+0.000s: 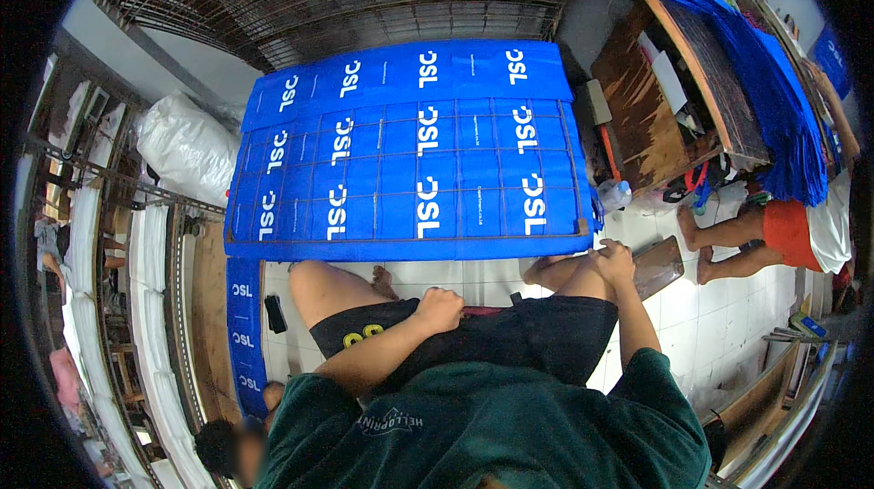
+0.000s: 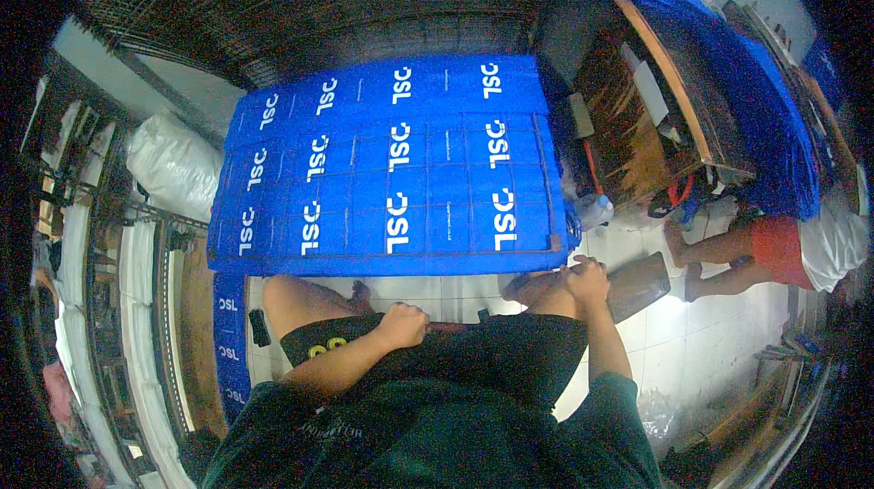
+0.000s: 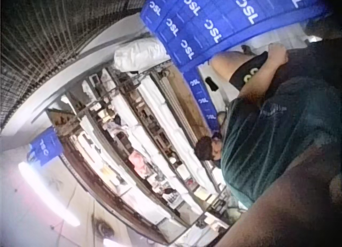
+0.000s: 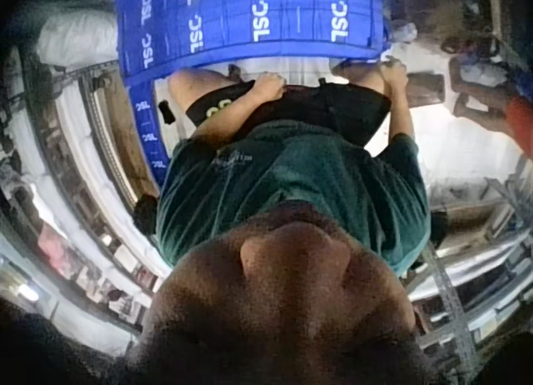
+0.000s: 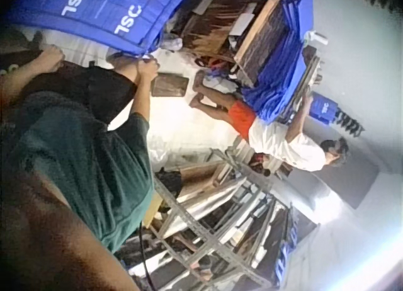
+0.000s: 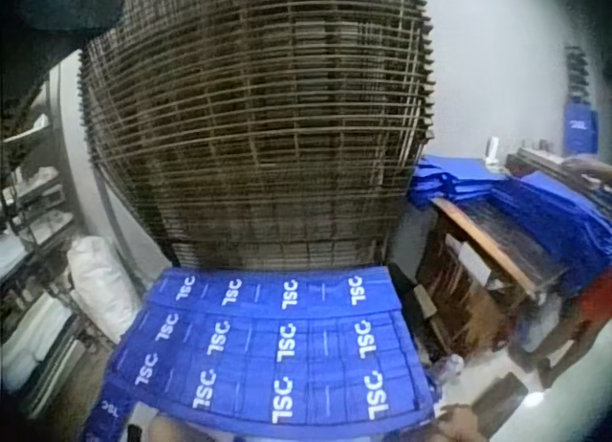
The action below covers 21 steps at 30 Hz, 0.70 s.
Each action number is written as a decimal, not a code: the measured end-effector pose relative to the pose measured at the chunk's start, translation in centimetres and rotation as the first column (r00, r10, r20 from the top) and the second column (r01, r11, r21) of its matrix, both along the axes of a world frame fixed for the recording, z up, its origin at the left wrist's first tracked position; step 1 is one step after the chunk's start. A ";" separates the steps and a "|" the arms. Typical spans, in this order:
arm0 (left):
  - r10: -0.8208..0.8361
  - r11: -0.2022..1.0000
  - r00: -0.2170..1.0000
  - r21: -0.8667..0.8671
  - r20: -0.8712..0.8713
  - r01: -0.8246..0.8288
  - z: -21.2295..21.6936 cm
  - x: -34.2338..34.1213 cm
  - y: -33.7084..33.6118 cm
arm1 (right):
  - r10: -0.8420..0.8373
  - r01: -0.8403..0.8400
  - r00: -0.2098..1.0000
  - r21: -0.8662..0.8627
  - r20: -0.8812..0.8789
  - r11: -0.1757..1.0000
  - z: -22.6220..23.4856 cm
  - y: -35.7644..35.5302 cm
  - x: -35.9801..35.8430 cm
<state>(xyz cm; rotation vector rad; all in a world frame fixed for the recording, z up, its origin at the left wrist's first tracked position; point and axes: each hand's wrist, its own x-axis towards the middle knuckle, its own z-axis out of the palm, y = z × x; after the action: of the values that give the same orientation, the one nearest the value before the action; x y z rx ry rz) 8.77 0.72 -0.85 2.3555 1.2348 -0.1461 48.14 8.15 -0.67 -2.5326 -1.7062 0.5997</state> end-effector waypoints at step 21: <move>0.065 0.974 0.993 -0.211 -0.096 -0.084 2.6 -0.1 1.4 | 0.026 -0.027 1.000 0.058 0.014 0.998 -0.1 0.1 0.2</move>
<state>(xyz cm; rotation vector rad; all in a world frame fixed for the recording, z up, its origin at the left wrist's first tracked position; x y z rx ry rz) 8.69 2.15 1.75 2.1345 1.2784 -0.3453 48.30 8.25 -0.80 -2.4840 -1.7379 0.5277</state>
